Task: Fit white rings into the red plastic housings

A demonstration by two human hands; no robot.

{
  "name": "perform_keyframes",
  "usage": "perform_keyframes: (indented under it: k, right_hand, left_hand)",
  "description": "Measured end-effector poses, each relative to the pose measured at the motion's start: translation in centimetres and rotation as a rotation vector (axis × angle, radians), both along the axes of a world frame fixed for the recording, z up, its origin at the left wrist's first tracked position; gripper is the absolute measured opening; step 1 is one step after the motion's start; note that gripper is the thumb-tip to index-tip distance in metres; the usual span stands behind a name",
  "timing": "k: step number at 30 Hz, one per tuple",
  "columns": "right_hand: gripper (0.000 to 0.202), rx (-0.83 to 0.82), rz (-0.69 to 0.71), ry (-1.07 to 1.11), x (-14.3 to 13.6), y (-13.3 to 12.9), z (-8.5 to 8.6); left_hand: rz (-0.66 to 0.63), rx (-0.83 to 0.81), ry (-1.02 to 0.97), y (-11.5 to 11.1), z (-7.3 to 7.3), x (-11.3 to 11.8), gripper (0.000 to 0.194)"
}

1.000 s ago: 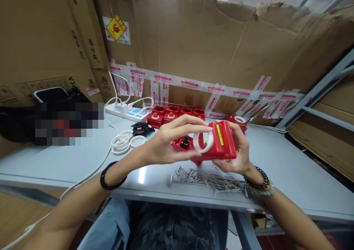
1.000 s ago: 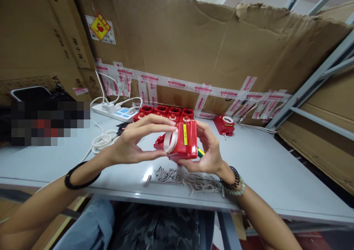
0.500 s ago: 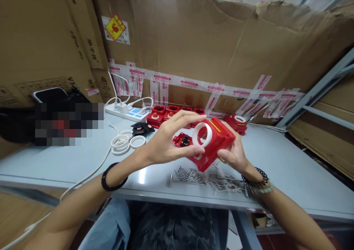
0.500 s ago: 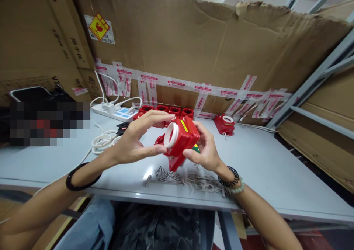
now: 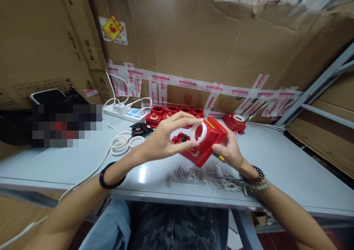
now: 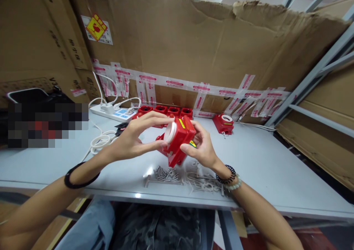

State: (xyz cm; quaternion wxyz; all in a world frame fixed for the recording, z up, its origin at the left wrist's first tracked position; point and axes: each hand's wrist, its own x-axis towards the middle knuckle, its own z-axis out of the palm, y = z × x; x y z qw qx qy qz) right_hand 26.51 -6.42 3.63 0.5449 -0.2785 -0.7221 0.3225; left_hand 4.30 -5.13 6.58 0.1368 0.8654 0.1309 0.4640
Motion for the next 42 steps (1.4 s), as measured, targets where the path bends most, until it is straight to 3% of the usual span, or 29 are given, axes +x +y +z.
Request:
perform_keyframes:
  k: [3, 6, 10, 13, 15, 18, 20, 23, 25, 28, 30, 34, 37, 39, 42]
  right_hand:
    - [0.057, -0.04, -0.004, 0.027, -0.01, 0.19, -0.26]
    - [0.057, -0.032, 0.013, 0.038, -0.18, 0.24, -0.27]
    - [0.054, -0.024, 0.02, 0.041, -0.27, 0.38, -0.41]
    - [0.053, -0.054, 0.037, 0.069, -0.29, 0.53, -0.67]
    - [0.052, -0.059, 0.042, 0.068, -0.41, 0.49, -0.69]
    - [0.053, -0.055, 0.007, 0.027, -0.66, 0.31, -0.49]
    - [0.053, -0.058, -0.006, 0.019, -0.78, 0.26, -0.35]
    - [0.054, -0.056, -0.003, 0.035, -0.86, 0.28, -0.24]
    - [0.056, -0.05, -0.015, 0.034, -0.89, 0.25, -0.21]
    - [0.058, -0.059, -0.023, 0.027, -0.87, 0.21, -0.28]
    - [0.058, -0.081, -0.009, 0.032, -0.78, 0.28, -0.43]
    - [0.054, -0.142, 0.04, 0.085, -0.61, 0.57, -0.74]
    - [0.052, -0.116, 0.062, 0.107, -0.6, 0.59, -0.7]
    - [0.051, -0.083, 0.056, 0.091, -0.6, 0.53, -0.62]
    - [0.051, -0.084, 0.038, 0.073, -0.57, 0.47, -0.57]
  left_hand:
    - [-0.083, 0.053, 0.04, 0.09, 0.03, -0.01, 0.046]
    - [-0.024, -0.037, -0.036, 0.17, -0.09, 0.07, 0.055]
    - [-0.001, -0.067, -0.019, 0.28, -0.12, 0.03, 0.039]
    - [-0.085, -0.023, 0.026, 0.36, -0.2, 0.13, 0.047]
    - [-0.064, -0.072, -0.02, 0.42, -0.37, 0.29, 0.051]
    - [-0.006, -0.134, -0.062, 0.54, -0.51, 0.39, 0.043]
    - [-0.049, -0.084, -0.013, 0.63, -0.45, 0.3, 0.038]
    - [-0.114, -0.031, 0.017, 0.76, -0.41, 0.2, 0.05]
    - [-0.07, -0.093, -0.027, 0.82, -0.5, 0.24, 0.055]
    - [-0.002, -0.175, -0.067, 0.84, -0.52, 0.29, 0.037]
    - [-0.015, -0.127, -0.044, 0.83, -0.38, 0.21, 0.034]
    - [-0.118, 0.0, 0.011, 0.8, -0.28, 0.14, 0.05]
    - [-0.089, -0.112, -0.039, 0.81, -0.48, 0.26, 0.061]
    - [-0.041, -0.176, -0.043, 0.81, -0.49, 0.25, 0.05]
    - [-0.082, -0.072, 0.025, 0.75, -0.33, 0.1, 0.035]
